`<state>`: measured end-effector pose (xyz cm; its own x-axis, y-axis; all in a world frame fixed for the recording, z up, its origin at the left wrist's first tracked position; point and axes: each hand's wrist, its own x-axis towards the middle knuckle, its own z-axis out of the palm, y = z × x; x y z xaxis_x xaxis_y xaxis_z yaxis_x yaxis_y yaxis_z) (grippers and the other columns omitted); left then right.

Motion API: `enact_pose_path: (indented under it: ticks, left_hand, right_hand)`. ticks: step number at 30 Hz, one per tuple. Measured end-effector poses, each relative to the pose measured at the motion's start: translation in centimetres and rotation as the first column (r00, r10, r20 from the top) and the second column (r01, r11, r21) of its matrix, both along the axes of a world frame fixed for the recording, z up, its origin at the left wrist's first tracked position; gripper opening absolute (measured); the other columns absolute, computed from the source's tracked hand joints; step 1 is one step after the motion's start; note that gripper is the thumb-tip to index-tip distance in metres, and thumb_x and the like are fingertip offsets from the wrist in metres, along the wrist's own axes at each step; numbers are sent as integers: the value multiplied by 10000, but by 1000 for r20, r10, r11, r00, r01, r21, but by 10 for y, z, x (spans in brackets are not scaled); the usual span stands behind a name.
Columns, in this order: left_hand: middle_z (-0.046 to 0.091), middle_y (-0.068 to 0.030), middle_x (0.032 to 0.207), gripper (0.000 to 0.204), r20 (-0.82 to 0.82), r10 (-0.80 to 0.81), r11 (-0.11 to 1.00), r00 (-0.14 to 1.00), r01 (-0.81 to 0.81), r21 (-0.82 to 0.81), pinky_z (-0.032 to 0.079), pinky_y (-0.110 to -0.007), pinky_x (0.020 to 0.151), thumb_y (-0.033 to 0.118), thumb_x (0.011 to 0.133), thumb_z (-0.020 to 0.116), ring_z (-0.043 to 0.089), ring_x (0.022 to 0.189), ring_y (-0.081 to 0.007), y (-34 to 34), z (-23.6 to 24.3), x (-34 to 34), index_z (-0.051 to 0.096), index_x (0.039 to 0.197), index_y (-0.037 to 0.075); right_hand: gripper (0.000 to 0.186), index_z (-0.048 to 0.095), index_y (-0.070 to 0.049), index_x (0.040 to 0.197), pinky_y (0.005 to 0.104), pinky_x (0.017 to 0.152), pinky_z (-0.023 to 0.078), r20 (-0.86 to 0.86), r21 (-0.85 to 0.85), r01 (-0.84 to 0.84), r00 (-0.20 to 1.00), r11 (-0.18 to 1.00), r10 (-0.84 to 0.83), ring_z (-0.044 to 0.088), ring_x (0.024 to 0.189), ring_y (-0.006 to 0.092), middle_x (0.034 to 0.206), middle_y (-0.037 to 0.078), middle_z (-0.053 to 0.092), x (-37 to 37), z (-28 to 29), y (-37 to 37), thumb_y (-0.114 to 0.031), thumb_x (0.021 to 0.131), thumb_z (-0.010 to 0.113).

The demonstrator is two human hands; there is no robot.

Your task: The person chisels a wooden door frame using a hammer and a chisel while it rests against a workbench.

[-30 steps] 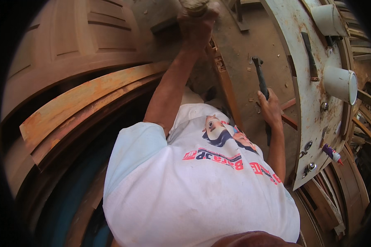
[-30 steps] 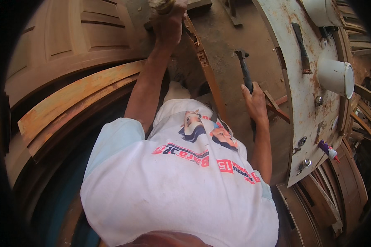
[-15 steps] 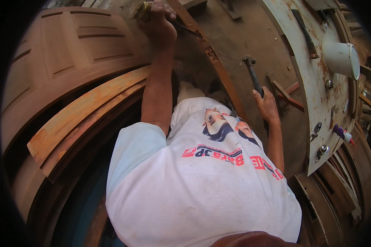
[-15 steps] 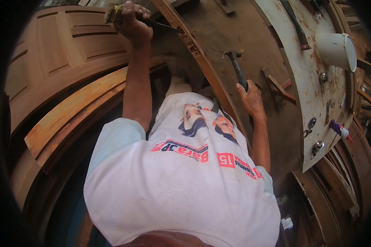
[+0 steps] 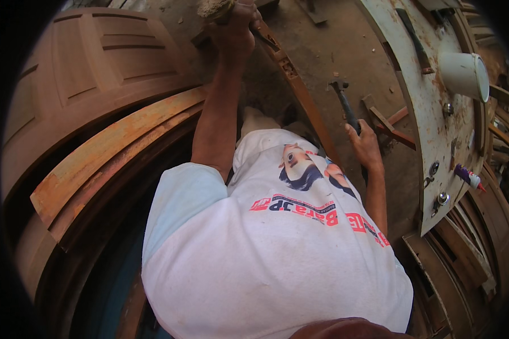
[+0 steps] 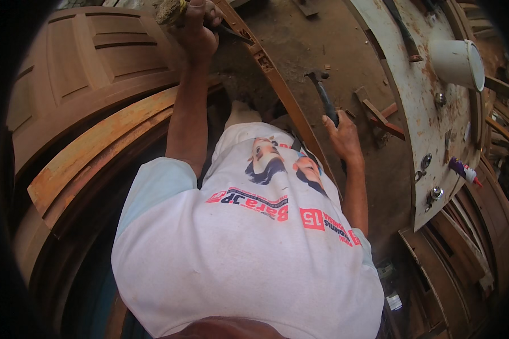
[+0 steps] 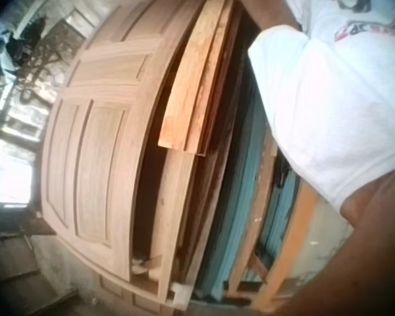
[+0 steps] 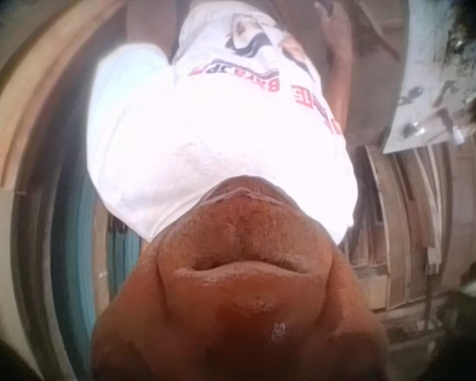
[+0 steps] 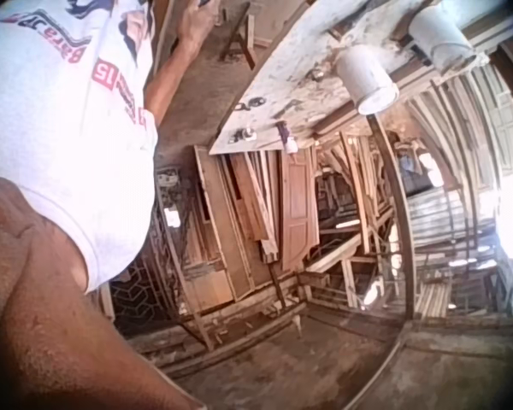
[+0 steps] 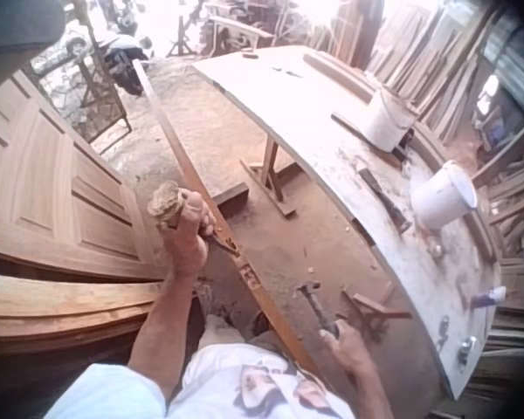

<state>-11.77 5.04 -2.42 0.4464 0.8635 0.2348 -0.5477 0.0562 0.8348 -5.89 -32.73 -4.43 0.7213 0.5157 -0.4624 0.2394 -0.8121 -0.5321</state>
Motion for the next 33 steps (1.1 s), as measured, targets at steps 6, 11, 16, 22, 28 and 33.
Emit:
enact_pose_path:
  ticks: [6,11,16,22,28,33]
  left_hand:
    - [525,36,660,225,-47,16,1000,999,-15,27,399,-235,461,247,992,693,490,520,-66,-3,-8,-1,558,866,119]
    - [536,47,668,199,35,-42,999,998,43,-32,400,-230,452,217,988,691,497,517,-48,4,-26,3,557,869,130]
    - [553,44,666,154,-37,23,998,999,-20,65,411,-228,463,142,967,675,511,525,-49,-2,-30,4,566,860,120]
    - [552,42,642,164,-23,19,997,1000,-18,77,416,-227,479,127,953,676,514,524,-52,-10,-22,-3,579,821,109]
    - [599,27,701,102,-187,44,992,981,-21,124,454,-232,520,55,918,697,567,574,-59,-13,-27,1,610,873,86]
    - [693,-11,945,418,-53,189,901,981,-151,407,566,-279,782,64,830,790,672,843,-107,-12,-58,18,629,1212,13]
  right_hand:
    - [395,582,29,972,457,721,484,-27,-9,21,999,1000,-21,613,764,380,817,244,620,-9,9,5,-356,995,663]
    - [378,598,28,1012,446,701,487,-10,12,5,1000,1000,-5,619,743,375,811,237,620,-14,16,10,-344,997,665]
    - [369,624,8,1082,401,677,500,168,183,-90,984,979,59,653,730,290,792,181,639,-14,79,65,-348,1000,676]
    - [337,652,-40,1191,251,586,418,470,497,-320,881,806,59,502,676,51,769,-40,566,-5,156,139,-306,997,727]
    - [304,642,-53,1181,300,578,434,545,453,-403,831,795,111,523,642,95,751,0,577,-17,178,170,-274,992,730]
    - [316,622,-66,1172,379,648,468,415,102,-435,836,895,359,556,661,199,712,119,552,-11,182,173,-317,998,701]
